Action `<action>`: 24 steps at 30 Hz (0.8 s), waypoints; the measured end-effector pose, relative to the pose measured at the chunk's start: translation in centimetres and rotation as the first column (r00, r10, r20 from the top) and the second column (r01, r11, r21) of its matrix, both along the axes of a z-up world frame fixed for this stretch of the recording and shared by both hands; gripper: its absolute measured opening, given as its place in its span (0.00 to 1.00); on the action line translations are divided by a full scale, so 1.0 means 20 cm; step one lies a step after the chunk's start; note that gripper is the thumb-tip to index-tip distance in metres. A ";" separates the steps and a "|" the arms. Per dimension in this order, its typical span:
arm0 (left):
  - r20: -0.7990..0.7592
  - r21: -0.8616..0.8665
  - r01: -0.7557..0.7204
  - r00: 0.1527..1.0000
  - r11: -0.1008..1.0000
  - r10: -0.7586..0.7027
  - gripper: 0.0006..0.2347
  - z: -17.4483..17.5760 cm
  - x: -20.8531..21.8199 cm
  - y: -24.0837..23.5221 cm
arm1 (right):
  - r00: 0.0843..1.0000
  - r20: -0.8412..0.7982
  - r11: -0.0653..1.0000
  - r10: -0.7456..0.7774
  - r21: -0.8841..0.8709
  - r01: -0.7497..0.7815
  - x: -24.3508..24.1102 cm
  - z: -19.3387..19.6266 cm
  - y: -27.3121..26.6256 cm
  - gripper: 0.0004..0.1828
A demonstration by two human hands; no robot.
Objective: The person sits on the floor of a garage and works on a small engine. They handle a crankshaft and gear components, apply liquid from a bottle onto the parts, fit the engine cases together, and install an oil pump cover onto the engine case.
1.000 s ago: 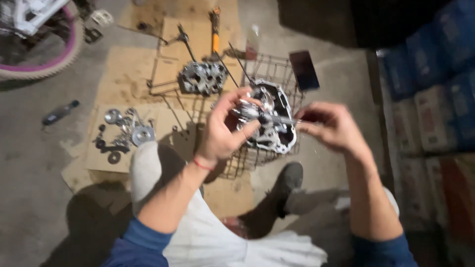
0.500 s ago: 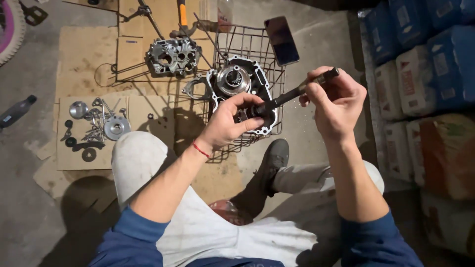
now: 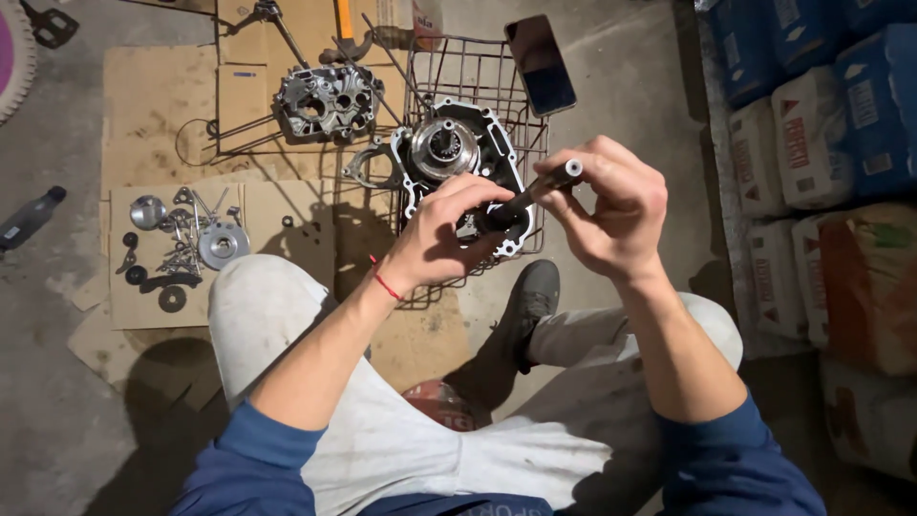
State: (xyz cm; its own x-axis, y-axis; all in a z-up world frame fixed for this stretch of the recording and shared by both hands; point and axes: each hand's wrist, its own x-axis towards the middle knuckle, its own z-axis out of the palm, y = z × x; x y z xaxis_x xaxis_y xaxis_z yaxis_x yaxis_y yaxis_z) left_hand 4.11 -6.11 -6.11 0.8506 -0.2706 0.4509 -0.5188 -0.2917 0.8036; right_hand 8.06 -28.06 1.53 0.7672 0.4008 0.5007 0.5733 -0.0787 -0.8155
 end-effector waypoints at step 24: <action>-0.120 0.741 -0.262 0.855 0.619 0.505 0.18 -0.07 -0.01 0.64 | 0.969 0.099 0.941 -0.225 -0.238 0.242 0.05 -0.05 -0.35 0.07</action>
State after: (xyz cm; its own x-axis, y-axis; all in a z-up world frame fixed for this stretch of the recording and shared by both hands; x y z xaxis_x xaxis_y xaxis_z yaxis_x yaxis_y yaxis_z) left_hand 3.83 6.67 -7.45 0.9999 -0.0097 -0.0042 -0.0074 -0.9261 0.3772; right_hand 9.09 -35.12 0.55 0.8213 0.3318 0.4641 0.5687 -0.4105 -0.7128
